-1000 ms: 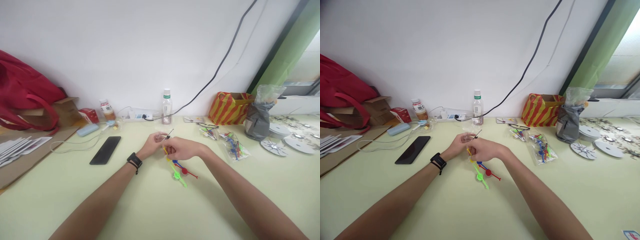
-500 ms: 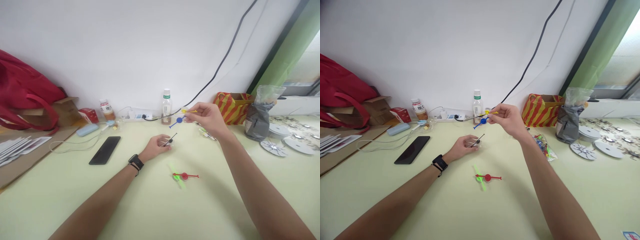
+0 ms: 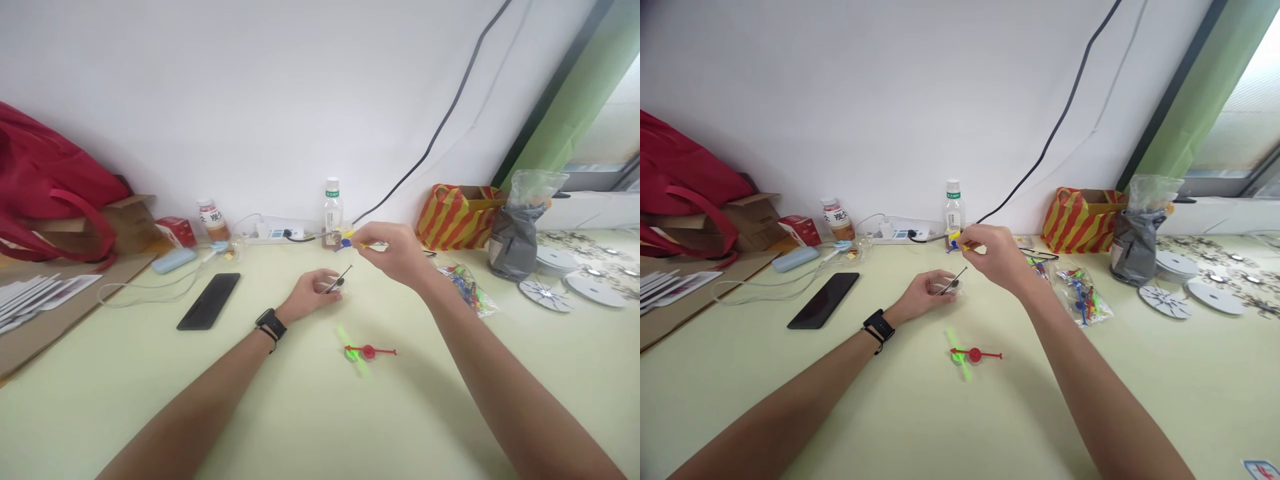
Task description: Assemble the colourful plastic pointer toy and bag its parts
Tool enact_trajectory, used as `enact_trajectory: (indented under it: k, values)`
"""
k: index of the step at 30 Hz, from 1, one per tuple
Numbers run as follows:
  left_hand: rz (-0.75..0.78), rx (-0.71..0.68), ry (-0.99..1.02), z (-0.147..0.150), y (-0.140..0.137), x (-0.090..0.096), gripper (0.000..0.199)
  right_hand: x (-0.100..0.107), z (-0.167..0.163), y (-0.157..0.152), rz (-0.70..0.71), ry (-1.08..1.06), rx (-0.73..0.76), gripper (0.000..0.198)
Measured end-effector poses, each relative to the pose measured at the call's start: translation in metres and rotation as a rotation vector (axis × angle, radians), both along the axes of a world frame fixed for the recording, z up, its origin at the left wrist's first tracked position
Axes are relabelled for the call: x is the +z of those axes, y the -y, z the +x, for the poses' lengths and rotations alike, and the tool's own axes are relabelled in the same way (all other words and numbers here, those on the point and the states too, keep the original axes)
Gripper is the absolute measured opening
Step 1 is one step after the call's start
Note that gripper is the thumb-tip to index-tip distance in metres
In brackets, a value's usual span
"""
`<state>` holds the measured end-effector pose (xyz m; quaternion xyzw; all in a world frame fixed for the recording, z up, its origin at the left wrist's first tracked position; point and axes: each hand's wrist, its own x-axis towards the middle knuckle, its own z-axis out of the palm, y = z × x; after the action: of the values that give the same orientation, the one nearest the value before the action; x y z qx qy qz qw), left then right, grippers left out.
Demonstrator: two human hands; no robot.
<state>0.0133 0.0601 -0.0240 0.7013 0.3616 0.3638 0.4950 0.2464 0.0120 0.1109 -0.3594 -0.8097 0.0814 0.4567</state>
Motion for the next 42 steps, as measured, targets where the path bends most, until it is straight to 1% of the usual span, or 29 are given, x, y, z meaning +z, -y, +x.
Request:
enact_trajectory:
  k: [3, 7, 11, 15, 19, 22, 24, 26, 29, 31, 35, 37, 39, 42]
  values:
    - [0.010, -0.002, 0.005, 0.000, 0.000, 0.000, 0.061, 0.002, 0.000, 0.000, -0.058, 0.021, 0.013, 0.015]
    - [0.013, 0.014, 0.017, 0.001, 0.000, 0.000, 0.060, 0.005, 0.000, 0.002, -0.162, 0.007, 0.070, 0.011]
    - [0.068, 0.032, 0.018, 0.002, 0.000, -0.002, 0.053, 0.008, 0.001, 0.003, -0.273, -0.073, 0.095, 0.011]
    - [0.136, 0.058, 0.012, 0.002, 0.000, -0.003, 0.045, 0.010, 0.003, 0.002, -0.362, -0.149, 0.082, 0.016]
    - [0.185, 0.041, -0.016, 0.002, 0.001, -0.002, 0.040, 0.008, 0.003, 0.000, -0.327, -0.114, 0.014, 0.013]
    - [0.186, 0.036, -0.028, 0.002, 0.001, -0.003, 0.045, 0.004, -0.001, -0.001, -0.270, -0.047, -0.023, 0.010]
    - [0.199, 0.053, -0.032, 0.002, 0.001, -0.004, 0.047, 0.002, -0.005, -0.001, -0.250, -0.040, -0.012, 0.010]
    - [0.210, 0.061, -0.034, 0.003, 0.000, -0.005, 0.048, 0.000, -0.009, -0.001, -0.273, -0.067, 0.027, 0.010]
    - [0.214, 0.051, -0.023, 0.004, 0.000, -0.006, 0.047, -0.003, -0.016, -0.001, -0.380, -0.133, 0.084, 0.011]
    - [0.224, 0.058, -0.021, 0.004, 0.000, -0.005, 0.047, -0.006, -0.020, -0.002, -0.417, -0.150, 0.040, 0.011]
    - [0.244, 0.096, -0.082, 0.003, 0.001, -0.003, 0.050, -0.015, -0.026, -0.007, -0.367, -0.093, -0.186, 0.011]
    - [0.255, 0.097, -0.111, 0.003, 0.002, -0.002, 0.048, -0.018, -0.029, -0.009, -0.345, -0.084, -0.250, 0.010]
    - [0.277, 0.106, -0.134, 0.003, 0.002, -0.001, 0.041, -0.019, -0.032, -0.009, -0.361, -0.148, -0.250, 0.009]
    - [0.292, 0.112, -0.143, 0.005, 0.003, 0.000, 0.030, -0.022, -0.037, -0.009, -0.493, -0.307, -0.189, 0.013]
